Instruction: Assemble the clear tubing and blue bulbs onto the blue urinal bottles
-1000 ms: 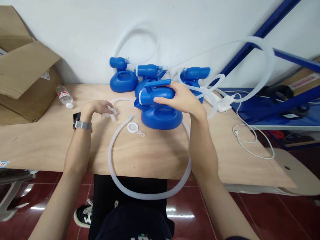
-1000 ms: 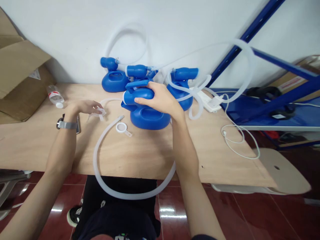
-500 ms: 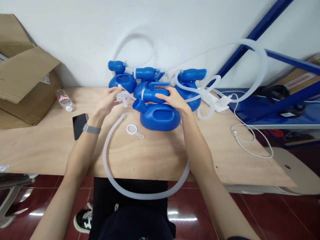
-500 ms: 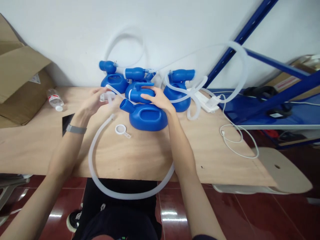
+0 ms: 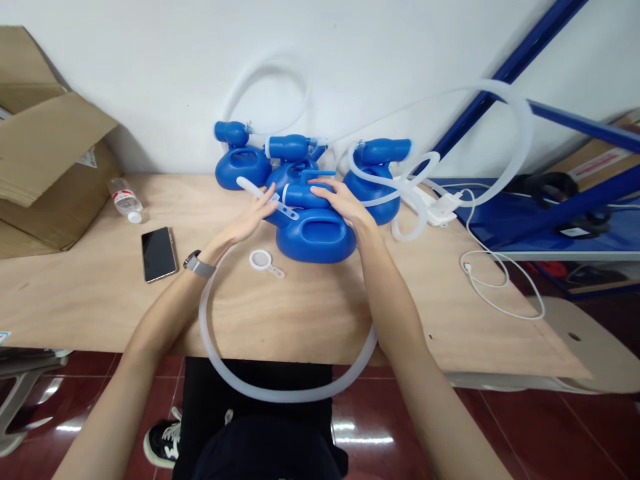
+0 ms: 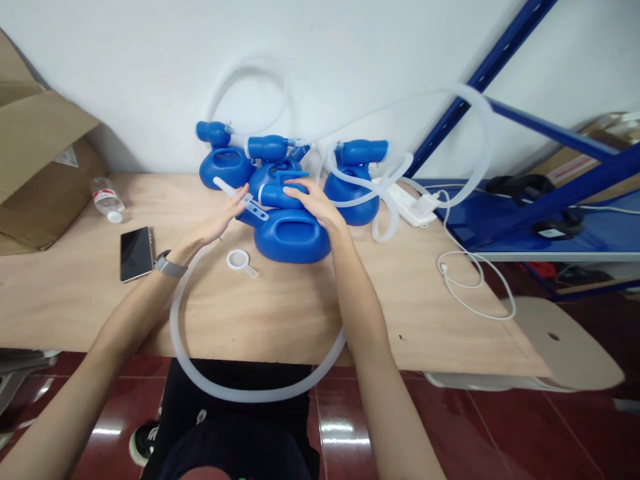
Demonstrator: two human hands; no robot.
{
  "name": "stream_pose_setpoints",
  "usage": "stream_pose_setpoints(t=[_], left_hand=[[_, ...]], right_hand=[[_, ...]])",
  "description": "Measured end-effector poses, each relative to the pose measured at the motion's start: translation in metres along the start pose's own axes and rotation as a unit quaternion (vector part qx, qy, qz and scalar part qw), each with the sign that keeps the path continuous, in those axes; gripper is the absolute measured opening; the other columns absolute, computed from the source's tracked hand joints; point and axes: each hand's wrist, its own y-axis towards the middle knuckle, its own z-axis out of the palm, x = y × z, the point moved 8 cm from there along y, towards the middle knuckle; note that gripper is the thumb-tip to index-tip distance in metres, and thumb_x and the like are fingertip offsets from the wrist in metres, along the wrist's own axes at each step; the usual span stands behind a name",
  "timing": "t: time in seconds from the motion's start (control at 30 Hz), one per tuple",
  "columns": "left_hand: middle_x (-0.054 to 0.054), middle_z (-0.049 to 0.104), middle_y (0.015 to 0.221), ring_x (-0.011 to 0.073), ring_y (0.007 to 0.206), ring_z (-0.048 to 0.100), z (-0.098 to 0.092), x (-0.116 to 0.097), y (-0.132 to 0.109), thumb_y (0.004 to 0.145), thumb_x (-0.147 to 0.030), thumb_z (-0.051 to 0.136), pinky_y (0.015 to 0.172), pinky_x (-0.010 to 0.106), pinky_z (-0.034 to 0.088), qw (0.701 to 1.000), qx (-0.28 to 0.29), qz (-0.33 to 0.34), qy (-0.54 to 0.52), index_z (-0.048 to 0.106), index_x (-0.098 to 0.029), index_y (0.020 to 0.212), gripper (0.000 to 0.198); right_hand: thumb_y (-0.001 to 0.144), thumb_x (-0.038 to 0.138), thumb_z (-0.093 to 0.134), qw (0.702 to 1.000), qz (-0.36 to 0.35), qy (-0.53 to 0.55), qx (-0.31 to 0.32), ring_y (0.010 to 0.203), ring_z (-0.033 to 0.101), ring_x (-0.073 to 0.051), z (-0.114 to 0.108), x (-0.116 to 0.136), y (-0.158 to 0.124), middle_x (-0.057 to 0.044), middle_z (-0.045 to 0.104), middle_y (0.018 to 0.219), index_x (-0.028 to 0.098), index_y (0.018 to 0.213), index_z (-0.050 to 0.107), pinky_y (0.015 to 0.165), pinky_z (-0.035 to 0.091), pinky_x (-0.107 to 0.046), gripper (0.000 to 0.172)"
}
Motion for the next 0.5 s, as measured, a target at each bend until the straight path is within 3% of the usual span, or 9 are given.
stream_pose_setpoints(t=[0.1,0.27,0.5], left_hand=[[0.013,0.028,0.190,0.0388,0.176,0.027,0.014,-0.008,-0.010,0.102,-0.061,0.073,0.139,0.059,0.036,0.996,0.000,0.048,0.073,0.034,-0.029,0.181,0.094],[0.019,0.051,0.177,0.0386,0.165,0.048,0.021,-0.014,-0.023,0.111,-0.057,0.060,0.137,0.062,0.037,0.977,-0.118,0.081,0.161,0.040,-0.025,0.177,0.075],[0.022,0.054,0.173,0.0406,0.162,0.051,0.030,-0.021,-0.025,0.113,-0.046,0.056,0.136,0.063,0.039,0.964,-0.165,0.082,0.193,0.043,-0.020,0.174,0.068]], right_hand=[[0.081,0.063,0.087,1.000,0.004,-0.011,0.000,0.142,0.070,-0.030,0.001,0.002,-0.001,-0.005,0.075,0.150,0.030,0.127,0.082,0.125,0.057,-0.046,0.057],[0.079,0.059,0.086,0.999,0.047,0.023,-0.003,0.130,0.075,-0.030,0.002,-0.007,0.001,-0.005,0.077,0.143,0.030,0.126,0.082,0.114,0.064,-0.045,0.055],[0.083,0.059,0.081,0.995,0.097,0.002,-0.019,0.120,0.077,-0.030,0.005,-0.008,0.004,-0.001,0.083,0.119,0.035,0.124,0.081,0.107,0.065,-0.048,0.048]])
